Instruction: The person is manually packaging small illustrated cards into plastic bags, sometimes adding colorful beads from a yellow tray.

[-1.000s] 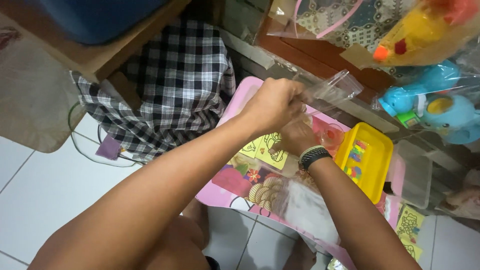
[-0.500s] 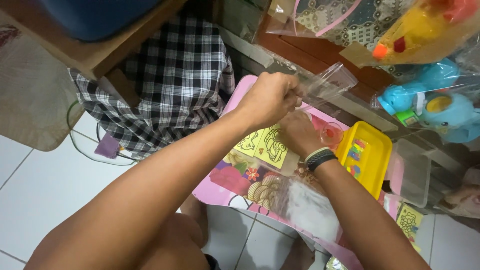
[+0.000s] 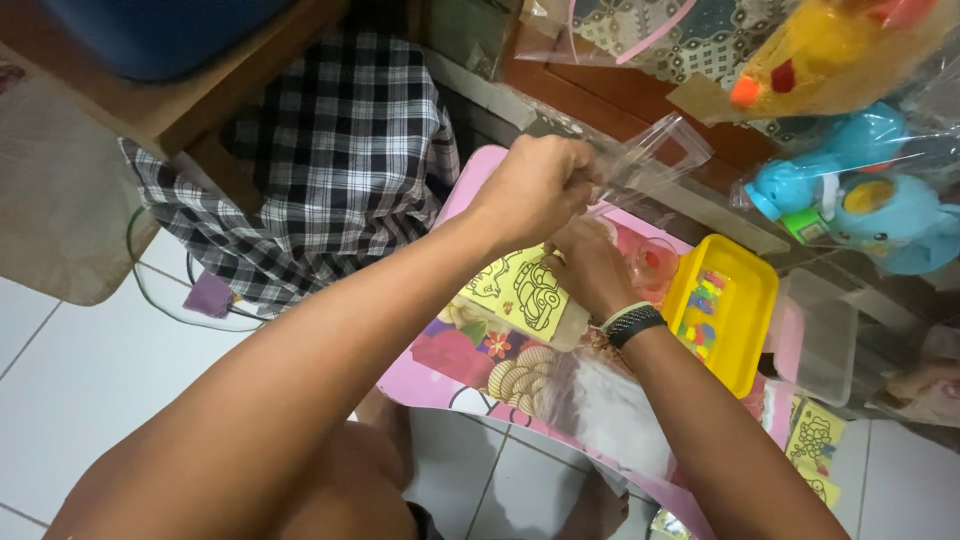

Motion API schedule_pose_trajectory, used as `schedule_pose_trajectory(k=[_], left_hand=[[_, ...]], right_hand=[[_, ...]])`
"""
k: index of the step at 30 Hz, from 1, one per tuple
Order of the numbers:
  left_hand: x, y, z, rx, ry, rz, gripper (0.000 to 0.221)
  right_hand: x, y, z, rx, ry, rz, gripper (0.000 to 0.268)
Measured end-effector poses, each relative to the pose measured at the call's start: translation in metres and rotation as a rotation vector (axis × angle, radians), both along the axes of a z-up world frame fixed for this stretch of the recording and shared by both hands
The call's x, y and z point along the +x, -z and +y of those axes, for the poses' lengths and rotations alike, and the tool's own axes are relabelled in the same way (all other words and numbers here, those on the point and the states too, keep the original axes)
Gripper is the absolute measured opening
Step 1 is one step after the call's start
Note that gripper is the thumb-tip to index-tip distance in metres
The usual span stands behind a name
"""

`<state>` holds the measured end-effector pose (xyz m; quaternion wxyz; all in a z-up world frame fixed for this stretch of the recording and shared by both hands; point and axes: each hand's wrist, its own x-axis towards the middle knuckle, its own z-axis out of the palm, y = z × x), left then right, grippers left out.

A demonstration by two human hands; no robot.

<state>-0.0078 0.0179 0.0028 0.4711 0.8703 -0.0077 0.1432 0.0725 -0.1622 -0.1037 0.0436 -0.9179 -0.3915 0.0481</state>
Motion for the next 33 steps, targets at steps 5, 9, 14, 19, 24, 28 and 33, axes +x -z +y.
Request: schedule_pose_trajectory(k=[5, 9, 14, 19, 24, 28, 33], left_hand=[[0.003, 0.0, 0.002, -0.012, -0.01, 0.023, 0.011], [0.0, -0.01, 0.0, -0.016, -0.028, 0.025, 0.011], [0.004, -0.017, -0.006, -0.105, -0.058, 0.132, 0.018], [0.011, -0.014, -0.032, -0.236, 0.095, 0.114, 0.016], [0.009, -0.031, -0.071, -0.368, 0.33, 0.144, 0.016], [0.005, -0.051, -0.098, -0.216, 0.366, 0.21, 0.019], [0.01, -0.052, -0.12, -0.3, 0.502, 0.183, 0.018]], right_hand=[[-0.009, -0.023, -0.005, 0.092, 0.038, 0.303, 0.026], [-0.019, -0.068, -0.03, 0.323, -0.114, 0.212, 0.02], [-0.038, -0.146, -0.094, 0.392, -0.073, 0.033, 0.005], [-0.039, -0.171, -0.176, 0.715, 0.205, 0.068, 0.008], [-0.051, -0.2, -0.209, 1.168, 0.329, 0.16, 0.019], [-0.047, -0.198, -0.219, 1.382, 0.346, 0.098, 0.022], [-0.037, -0.191, -0.23, 1.48, 0.307, 0.141, 0.019]])
